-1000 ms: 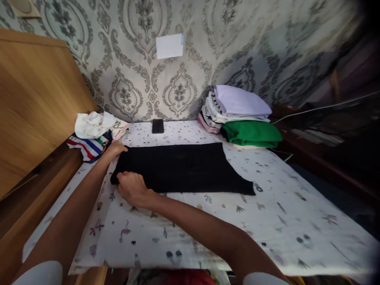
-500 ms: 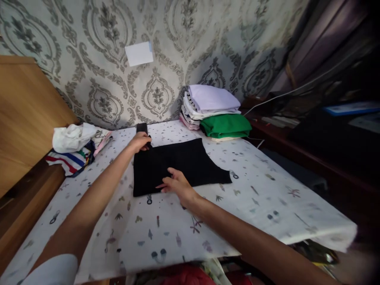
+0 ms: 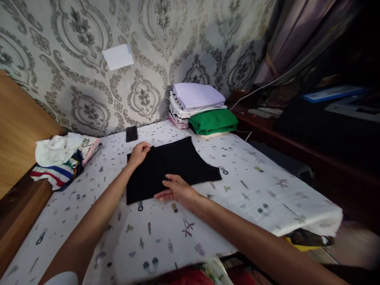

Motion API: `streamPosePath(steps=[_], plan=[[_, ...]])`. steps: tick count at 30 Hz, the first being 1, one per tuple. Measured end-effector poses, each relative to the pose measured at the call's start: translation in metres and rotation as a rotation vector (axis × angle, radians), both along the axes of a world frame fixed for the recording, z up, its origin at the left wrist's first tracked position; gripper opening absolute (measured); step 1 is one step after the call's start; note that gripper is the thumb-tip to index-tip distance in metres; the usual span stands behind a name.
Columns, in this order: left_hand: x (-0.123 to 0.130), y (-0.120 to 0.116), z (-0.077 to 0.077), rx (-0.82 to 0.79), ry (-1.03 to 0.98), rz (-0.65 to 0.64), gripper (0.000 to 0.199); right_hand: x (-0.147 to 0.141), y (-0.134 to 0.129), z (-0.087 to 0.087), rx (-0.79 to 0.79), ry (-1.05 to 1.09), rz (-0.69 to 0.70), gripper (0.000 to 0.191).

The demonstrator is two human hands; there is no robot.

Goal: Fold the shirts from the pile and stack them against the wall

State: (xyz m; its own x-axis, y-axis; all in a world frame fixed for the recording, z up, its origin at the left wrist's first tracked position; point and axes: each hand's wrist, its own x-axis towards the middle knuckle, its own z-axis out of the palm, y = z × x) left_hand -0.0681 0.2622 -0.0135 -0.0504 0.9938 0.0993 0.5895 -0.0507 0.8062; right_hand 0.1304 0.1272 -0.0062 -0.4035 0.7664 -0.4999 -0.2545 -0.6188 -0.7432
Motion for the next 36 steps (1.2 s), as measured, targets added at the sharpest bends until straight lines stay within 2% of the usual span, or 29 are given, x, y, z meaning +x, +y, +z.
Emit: streamPosePath(steps=[3, 5, 7, 8, 10, 12, 14, 17, 19, 22, 25, 27, 29, 33, 36], plan=[[0.005, -0.007, -0.015, 0.151, 0.204, -0.149, 0.021, 0.001, 0.0, -0.005, 0.035, 0.005, -0.004, 0.047], [0.009, -0.01, -0.024, 0.224, 0.405, -0.254, 0.031, 0.004, 0.001, -0.006, 0.071, -0.025, 0.058, 0.041], [0.009, -0.011, -0.028, 0.232, 0.516, -0.304, 0.038, 0.01, 0.001, -0.004, 0.146, -0.148, 0.15, 0.037], [0.007, -0.011, -0.028, 0.221, 0.519, -0.32, 0.04, 0.014, 0.001, -0.003, 0.231, -0.262, 0.188, 0.037], [-0.004, -0.011, -0.023, 0.22, 0.458, -0.327, 0.042, 0.021, 0.0, 0.001, 0.518, -0.563, 0.204, 0.04], [-0.021, -0.015, -0.016, 0.256, 0.375, -0.245, 0.041, 0.023, -0.002, 0.004, 0.856, -0.824, 0.169, 0.043], [-0.039, -0.025, -0.01, 0.284, 0.311, -0.058, 0.036, 0.019, -0.003, 0.007, 1.099, -0.898, 0.137, 0.043], [-0.06, -0.047, -0.006, 0.216, 0.131, 0.216, 0.033, -0.004, 0.005, 0.009, 1.301, -0.829, 0.14, 0.045], [-0.066, -0.064, -0.004, 0.098, -0.121, 0.34, 0.036, -0.023, 0.016, 0.008, 1.382, -0.887, 0.15, 0.049], [-0.067, -0.086, 0.002, -0.089, -0.545, 0.39, 0.034, -0.044, 0.037, 0.0, 1.429, -1.117, 0.206, 0.055], [-0.059, -0.098, 0.009, -0.259, -0.761, 0.317, 0.028, -0.05, 0.053, -0.013, 1.331, -1.292, 0.353, 0.059], [-0.049, -0.102, 0.013, -0.354, -0.785, 0.286, 0.025, -0.049, 0.059, -0.019, 1.261, -1.329, 0.416, 0.06], [-0.038, -0.105, 0.017, -0.368, -0.789, 0.264, 0.028, -0.047, 0.06, -0.022, 1.244, -1.337, 0.413, 0.059], [-0.024, -0.11, 0.03, -0.255, -0.809, 0.207, 0.044, -0.051, 0.057, -0.013, 1.182, -1.301, 0.374, 0.055], [-0.028, -0.117, 0.047, -0.192, -0.781, 0.177, 0.048, -0.062, 0.05, -0.002, 1.107, -1.182, 0.378, 0.056]])
